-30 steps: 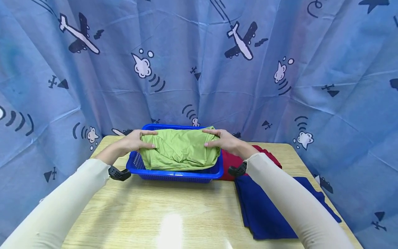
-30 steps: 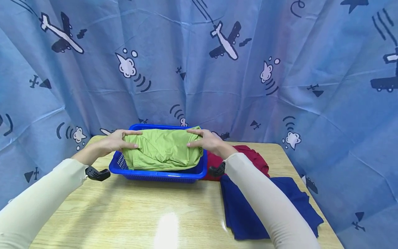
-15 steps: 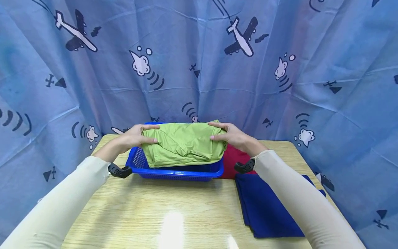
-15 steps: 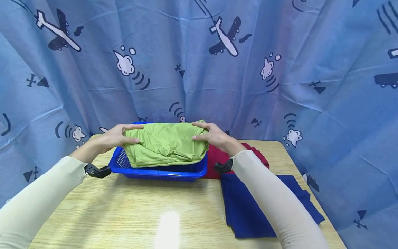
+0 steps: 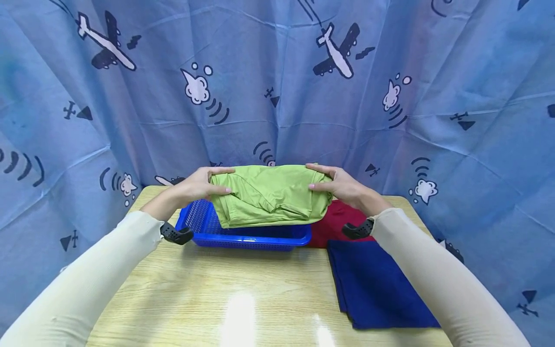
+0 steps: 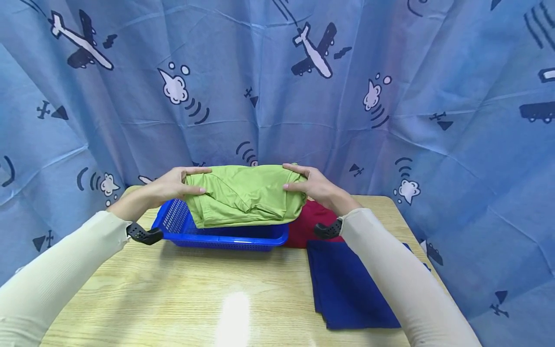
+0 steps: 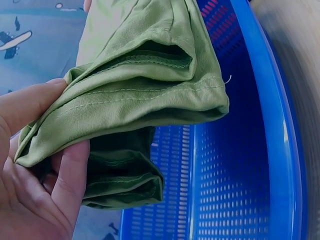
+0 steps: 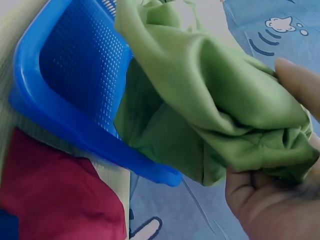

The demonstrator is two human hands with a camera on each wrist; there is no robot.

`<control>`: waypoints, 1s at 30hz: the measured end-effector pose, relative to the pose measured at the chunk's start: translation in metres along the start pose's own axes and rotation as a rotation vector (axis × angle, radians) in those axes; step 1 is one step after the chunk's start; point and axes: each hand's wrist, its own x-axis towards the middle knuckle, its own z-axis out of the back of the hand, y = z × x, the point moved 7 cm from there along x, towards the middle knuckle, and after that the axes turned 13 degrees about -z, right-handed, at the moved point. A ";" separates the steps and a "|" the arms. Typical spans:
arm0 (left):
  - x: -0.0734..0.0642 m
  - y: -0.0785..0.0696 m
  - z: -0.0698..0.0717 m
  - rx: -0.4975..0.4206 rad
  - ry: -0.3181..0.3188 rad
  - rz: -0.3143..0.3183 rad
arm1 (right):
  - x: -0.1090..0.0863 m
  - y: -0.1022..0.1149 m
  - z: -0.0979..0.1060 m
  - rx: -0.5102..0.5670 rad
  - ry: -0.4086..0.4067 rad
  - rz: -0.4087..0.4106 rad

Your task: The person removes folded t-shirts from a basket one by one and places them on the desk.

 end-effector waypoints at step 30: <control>0.012 -0.025 -0.058 -0.076 0.080 -0.054 | -0.069 -0.017 0.046 -0.065 -0.047 0.036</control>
